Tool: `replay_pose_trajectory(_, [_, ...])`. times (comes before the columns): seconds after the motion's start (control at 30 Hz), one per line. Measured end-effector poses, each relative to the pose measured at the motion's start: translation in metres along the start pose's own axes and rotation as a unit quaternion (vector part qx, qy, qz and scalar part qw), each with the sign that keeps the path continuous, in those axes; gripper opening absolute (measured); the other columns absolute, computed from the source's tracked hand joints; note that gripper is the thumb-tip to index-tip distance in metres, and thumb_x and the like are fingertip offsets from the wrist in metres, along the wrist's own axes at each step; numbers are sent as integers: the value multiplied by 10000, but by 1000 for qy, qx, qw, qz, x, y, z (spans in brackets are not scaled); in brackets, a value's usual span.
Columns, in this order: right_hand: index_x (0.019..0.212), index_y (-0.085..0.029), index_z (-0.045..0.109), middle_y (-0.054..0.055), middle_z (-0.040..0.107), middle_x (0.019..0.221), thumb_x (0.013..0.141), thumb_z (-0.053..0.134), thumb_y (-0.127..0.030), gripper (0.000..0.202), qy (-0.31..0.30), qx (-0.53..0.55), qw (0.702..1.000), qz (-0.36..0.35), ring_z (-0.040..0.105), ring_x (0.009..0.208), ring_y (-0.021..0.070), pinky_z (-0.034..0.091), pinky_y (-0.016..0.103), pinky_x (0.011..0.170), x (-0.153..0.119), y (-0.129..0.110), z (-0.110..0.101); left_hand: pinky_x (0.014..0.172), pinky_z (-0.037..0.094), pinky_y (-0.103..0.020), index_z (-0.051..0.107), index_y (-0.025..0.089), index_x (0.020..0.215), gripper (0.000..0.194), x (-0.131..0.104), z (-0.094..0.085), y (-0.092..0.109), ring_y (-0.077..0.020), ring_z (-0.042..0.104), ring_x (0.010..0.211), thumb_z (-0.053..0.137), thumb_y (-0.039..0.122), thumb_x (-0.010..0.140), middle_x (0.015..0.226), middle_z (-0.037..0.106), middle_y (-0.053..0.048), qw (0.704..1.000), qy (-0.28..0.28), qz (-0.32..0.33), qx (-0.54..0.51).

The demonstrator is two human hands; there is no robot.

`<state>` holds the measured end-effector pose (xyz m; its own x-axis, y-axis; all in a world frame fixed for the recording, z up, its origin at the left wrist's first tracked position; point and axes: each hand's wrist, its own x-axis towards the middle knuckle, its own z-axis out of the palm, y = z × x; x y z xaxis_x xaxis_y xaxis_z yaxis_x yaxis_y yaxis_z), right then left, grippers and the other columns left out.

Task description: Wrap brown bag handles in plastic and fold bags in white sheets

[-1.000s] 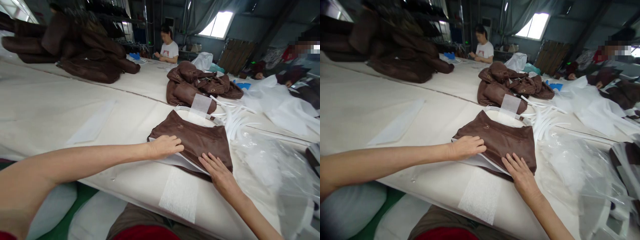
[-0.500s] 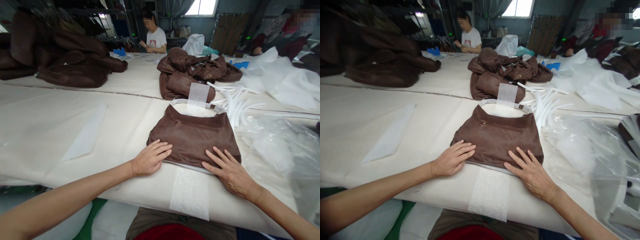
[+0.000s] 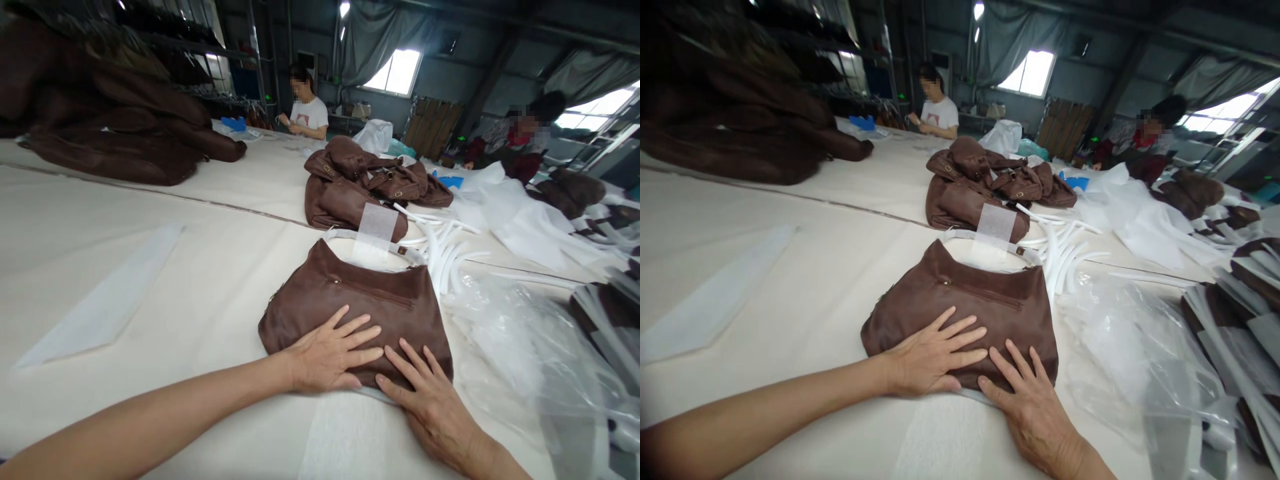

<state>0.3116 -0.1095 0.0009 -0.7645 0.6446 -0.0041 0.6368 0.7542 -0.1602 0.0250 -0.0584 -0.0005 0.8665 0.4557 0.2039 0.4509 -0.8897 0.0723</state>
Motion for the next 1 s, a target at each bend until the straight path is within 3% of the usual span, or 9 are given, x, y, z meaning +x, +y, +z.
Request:
replay_pose_trajectory(0.07, [1388,-404,519,49,311,1583,803,604,-145,645,-56,106,992,25,219,1459,405,214,744,1083,6,0,-22,1178,123,-617,317,294,1507,703,-4,1,0,-326,249,1464,550,571,905,1575,342,-77,1000,-2,-7,-3])
replay_pose_trajectory(0.13, [1279,-374,633,45,467,1498,858,612,-290,430,-59,236,967,75,362,1411,362,258,661,1122,21,8,-47,1180,128,-621,318,307,1507,754,-5,-1,0,-336,268,1457,634,542,864,1574,345,-77,1000,-3,-9,-5])
replay_pose_trajectory(0.27, [1189,-240,687,91,654,1285,840,623,-461,418,155,428,855,247,586,1214,285,428,451,1067,82,54,-76,1184,128,-621,307,330,1510,785,-5,-3,1,-340,276,1454,681,499,840,1584,323,-58,1000,-7,-15,-3])
replay_pose_trajectory(0.37, [1111,-172,681,107,685,1202,710,726,-445,487,221,487,788,305,623,1126,276,477,385,978,142,98,-75,1195,114,-605,308,332,1509,794,-6,-4,0,-330,281,1452,683,517,833,1591,309,-46,1000,-3,-19,16])
replay_pose_trajectory(0.43, [1034,-155,677,98,712,1075,688,752,-443,457,224,493,778,319,652,1010,262,508,376,889,178,122,-69,1194,136,-598,300,322,1512,812,-7,-2,-2,-327,298,1444,670,561,829,1589,314,-45,999,5,-9,42])
replay_pose_trajectory(0.53, [999,-143,653,66,692,941,790,716,-441,369,225,487,772,342,651,846,202,532,360,774,216,145,-57,1179,225,-575,332,306,1502,744,-8,7,-8,-319,351,1417,576,614,870,1574,348,-44,994,43,20,95])
replay_pose_trajectory(0.63, [1036,-136,626,42,653,953,922,610,-421,308,234,488,763,353,631,791,158,541,330,715,239,156,-46,1156,312,-524,400,336,1465,535,-9,19,-13,-281,427,1371,505,474,958,1538,415,-18,983,96,37,151])
replay_pose_trajectory(0.8, [927,-136,610,-5,598,799,937,594,-418,284,256,505,751,340,552,631,101,485,254,594,254,161,-42,1123,382,-490,497,359,1393,431,-7,28,-19,-262,501,1312,523,396,964,1487,486,-7,970,143,44,193])
replay_pose_trajectory(1.0, [643,-161,569,-40,528,608,666,761,-549,433,282,525,769,233,466,585,98,402,239,595,236,140,-70,1157,324,-493,424,321,1453,537,-7,14,-17,-269,421,1378,481,520,957,1538,415,-12,982,102,41,152])
